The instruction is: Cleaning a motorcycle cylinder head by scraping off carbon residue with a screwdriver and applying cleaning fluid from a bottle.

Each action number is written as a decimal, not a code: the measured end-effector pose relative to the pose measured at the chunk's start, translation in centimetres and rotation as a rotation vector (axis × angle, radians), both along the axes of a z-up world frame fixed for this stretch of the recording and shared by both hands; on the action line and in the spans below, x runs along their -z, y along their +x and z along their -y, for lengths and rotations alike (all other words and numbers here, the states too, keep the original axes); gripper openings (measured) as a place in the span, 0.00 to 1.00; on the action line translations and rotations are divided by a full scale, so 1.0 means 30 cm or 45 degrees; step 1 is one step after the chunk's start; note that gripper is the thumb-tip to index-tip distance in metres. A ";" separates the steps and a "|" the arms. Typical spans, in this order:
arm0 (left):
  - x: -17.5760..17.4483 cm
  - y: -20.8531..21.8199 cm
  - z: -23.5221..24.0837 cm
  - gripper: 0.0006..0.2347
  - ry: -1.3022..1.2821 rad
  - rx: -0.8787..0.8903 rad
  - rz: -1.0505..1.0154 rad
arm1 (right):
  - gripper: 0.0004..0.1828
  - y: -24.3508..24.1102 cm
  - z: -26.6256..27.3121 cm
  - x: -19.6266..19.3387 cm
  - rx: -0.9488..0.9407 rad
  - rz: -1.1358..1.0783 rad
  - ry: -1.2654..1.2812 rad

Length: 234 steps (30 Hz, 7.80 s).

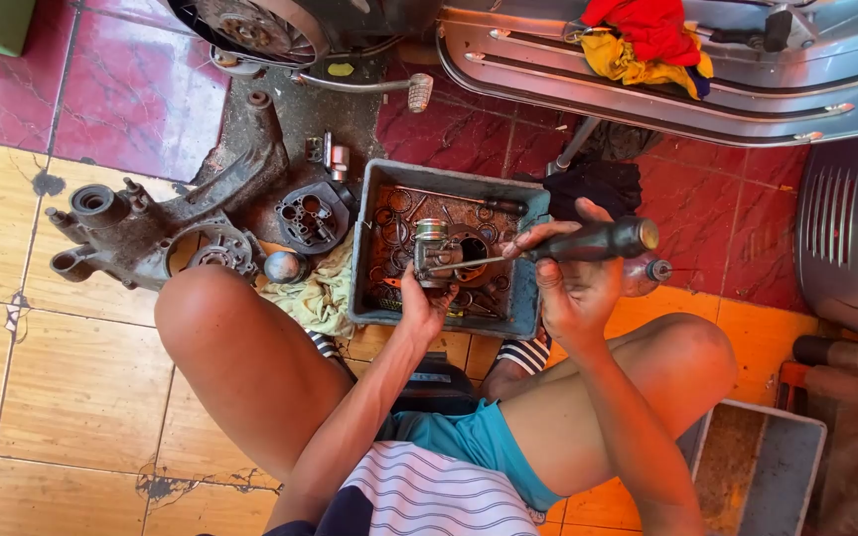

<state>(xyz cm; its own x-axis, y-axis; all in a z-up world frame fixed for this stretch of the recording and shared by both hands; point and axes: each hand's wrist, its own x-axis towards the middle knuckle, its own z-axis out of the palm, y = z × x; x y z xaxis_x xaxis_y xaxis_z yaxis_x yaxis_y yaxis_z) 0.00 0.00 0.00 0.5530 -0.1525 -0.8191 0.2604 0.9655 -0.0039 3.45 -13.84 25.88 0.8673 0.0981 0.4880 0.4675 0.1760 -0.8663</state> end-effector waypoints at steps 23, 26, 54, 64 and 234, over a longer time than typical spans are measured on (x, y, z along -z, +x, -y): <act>0.157 0.008 -0.019 0.23 0.053 -0.093 0.128 | 0.37 0.071 -0.111 0.324 -0.131 -0.099 -0.903; 0.156 0.015 -0.031 0.23 0.126 -0.073 0.111 | 0.38 0.077 -0.110 0.376 -0.229 -0.163 -0.985; 0.017 0.054 -0.107 0.18 0.449 -0.082 -0.003 | 0.32 0.149 -0.081 0.446 -0.040 -0.121 -0.675; 0.298 0.028 -0.122 0.22 0.704 0.081 -0.185 | 0.22 0.160 -0.068 0.437 0.198 -0.638 -0.332; 0.191 -0.099 -0.203 0.34 1.922 0.446 0.462 | 0.30 -0.383 -0.224 1.280 -0.186 -0.601 -2.323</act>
<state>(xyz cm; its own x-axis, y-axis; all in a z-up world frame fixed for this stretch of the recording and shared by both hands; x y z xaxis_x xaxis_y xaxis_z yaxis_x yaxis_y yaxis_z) -2.96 6.08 -5.74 0.8577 0.4861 -0.1678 0.2349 -0.0802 0.9687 -8.05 -7.11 -12.51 0.8189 0.2259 -0.5276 0.2366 -0.9704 -0.0483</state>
